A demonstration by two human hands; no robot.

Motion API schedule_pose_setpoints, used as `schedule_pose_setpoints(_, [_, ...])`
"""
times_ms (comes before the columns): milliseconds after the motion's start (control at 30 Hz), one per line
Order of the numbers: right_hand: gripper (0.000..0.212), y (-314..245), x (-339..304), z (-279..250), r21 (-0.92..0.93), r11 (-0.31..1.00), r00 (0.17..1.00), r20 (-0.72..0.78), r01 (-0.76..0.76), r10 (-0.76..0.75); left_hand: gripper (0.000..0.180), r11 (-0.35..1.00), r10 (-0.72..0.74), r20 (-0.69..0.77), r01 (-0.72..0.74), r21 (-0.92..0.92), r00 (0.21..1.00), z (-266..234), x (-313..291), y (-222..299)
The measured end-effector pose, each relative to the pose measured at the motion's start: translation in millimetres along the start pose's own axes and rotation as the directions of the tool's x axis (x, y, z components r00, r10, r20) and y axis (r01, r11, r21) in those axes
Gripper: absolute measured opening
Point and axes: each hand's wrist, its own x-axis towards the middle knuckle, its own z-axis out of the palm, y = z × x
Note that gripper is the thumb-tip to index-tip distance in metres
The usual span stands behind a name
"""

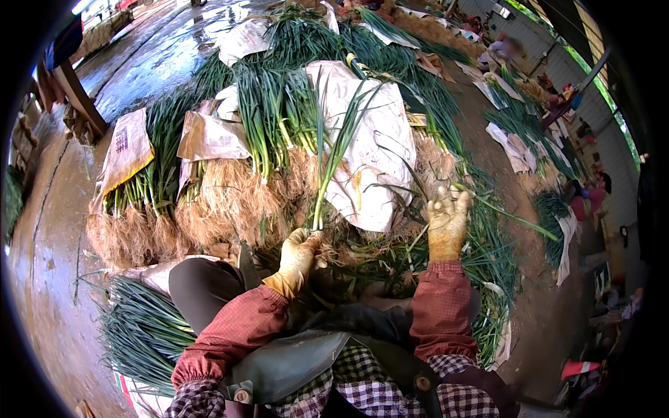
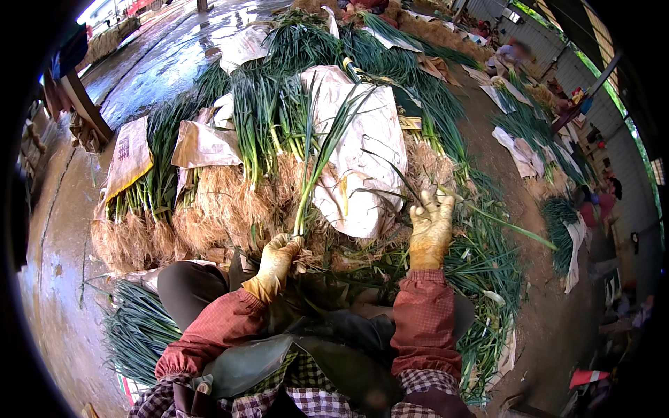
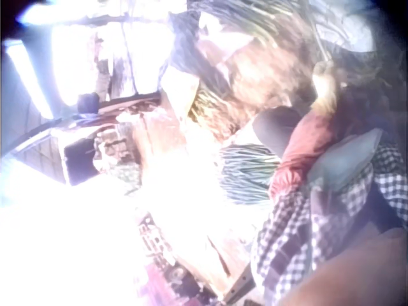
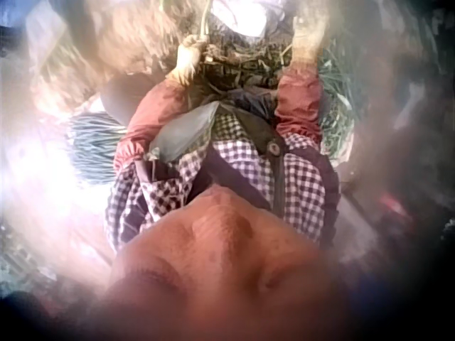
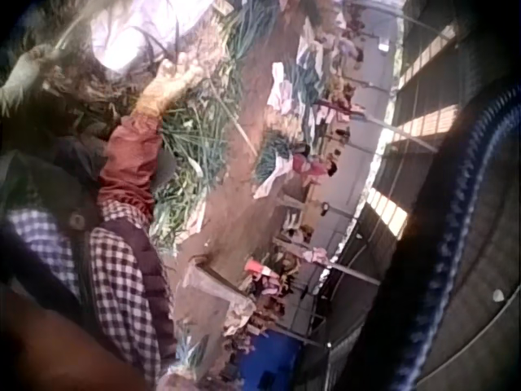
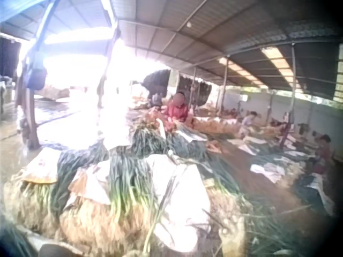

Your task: The person bundles green onions by gathering them, removing loose leaves by hand, and securing the bundles with thin strips.

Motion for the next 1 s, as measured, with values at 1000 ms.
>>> schedule_pose_setpoints(1000, [0.018,165,-24,42,-0.574,0.777,0.657,0.484,-0.260,0.578,0.006,0.959,0.193,-0.021,-0.193,-0.210,0.981,-14,-11,12])
